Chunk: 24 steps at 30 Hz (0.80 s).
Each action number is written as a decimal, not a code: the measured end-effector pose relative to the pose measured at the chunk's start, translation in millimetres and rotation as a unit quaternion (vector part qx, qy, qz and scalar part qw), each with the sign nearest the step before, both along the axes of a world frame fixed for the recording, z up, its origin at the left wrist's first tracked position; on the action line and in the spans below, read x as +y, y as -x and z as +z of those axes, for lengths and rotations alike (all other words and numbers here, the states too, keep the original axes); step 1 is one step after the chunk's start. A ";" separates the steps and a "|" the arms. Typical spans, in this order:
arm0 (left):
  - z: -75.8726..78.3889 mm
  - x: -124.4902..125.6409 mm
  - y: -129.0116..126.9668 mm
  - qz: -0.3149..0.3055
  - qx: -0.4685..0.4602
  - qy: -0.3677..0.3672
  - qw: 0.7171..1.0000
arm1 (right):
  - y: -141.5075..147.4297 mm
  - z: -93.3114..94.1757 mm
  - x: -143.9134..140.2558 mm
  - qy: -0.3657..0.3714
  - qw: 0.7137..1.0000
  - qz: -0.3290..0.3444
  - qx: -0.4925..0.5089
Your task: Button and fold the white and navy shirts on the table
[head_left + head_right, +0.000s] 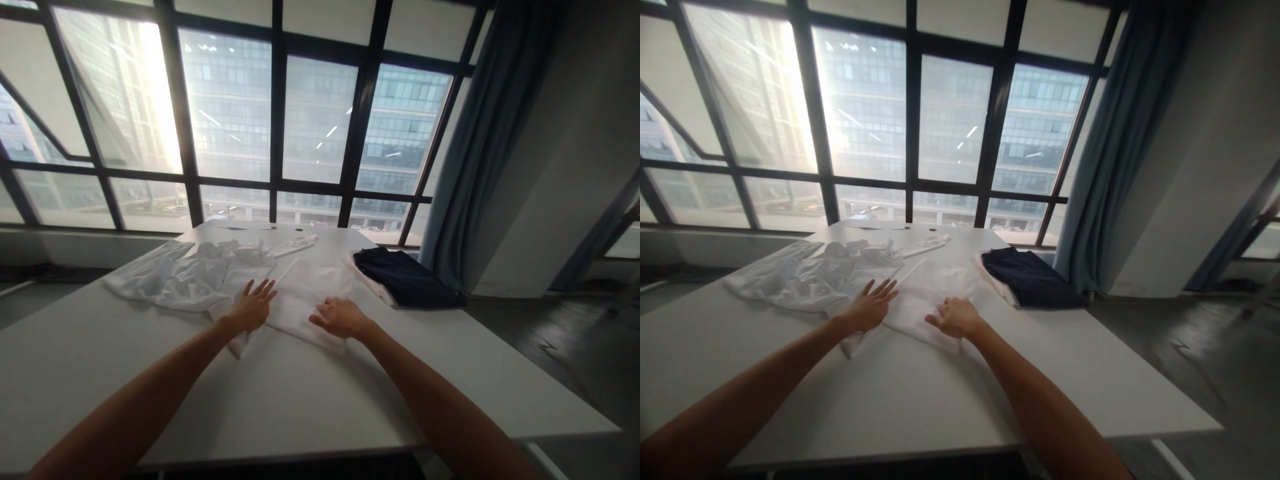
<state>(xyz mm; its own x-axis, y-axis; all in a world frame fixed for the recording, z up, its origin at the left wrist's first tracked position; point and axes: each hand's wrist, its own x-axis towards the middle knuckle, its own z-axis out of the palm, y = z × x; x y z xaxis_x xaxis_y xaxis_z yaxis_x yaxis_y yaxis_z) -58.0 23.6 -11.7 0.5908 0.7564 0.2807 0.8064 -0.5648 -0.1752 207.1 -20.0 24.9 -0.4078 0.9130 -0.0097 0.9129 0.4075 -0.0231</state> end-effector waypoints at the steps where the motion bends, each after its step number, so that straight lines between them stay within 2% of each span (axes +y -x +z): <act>1: 4.7 -4.0 -2.7 -0.003 -0.011 -0.012 1.000 | 2.0 2.3 -1.7 -0.010 1.000 0.009 0.016; 4: 12.3 -26.5 -26.8 -0.051 -0.088 -0.010 0.995 | -0.8 -1.8 6.1 -0.066 0.992 0.054 0.097; 6: 9.6 -45.0 -48.2 -0.103 -0.125 0.022 0.987 | -12.5 -13.2 20.5 -0.100 0.987 0.063 0.108; 8: 2.2 -60.0 -64.7 -0.142 -0.111 0.065 0.981 | -31.1 -27.5 37.9 -0.076 0.994 0.033 0.073; 11: -9.0 -69.7 -74.5 -0.146 -0.069 0.118 0.980 | -62.0 -43.1 62.8 -0.004 0.998 -0.045 0.032; 13: -11.6 -67.6 -73.7 -0.139 -0.064 0.133 0.979 | -75.5 -44.7 76.2 0.017 0.995 -0.089 0.028; 15: -9.7 -59.8 -69.2 -0.150 -0.068 0.145 0.976 | -76.4 -39.9 86.1 0.029 0.992 -0.121 0.017; 17: -5.6 -47.2 -60.8 -0.162 -0.084 0.152 0.971 | -62.0 -32.3 92.8 0.013 0.992 -0.125 0.006; 19: -2.8 -31.8 -48.6 -0.147 -0.110 0.132 0.974 | -34.1 -27.0 97.7 -0.027 0.996 -0.089 0.015; 21: -4.4 -17.1 -34.9 -0.100 -0.126 0.102 0.982 | -0.2 -27.0 103.2 -0.048 0.998 -0.005 0.039; 24: -14.0 -3.4 -19.4 -0.034 -0.105 0.116 0.987 | 38.5 -34.5 118.8 0.001 0.994 0.097 0.057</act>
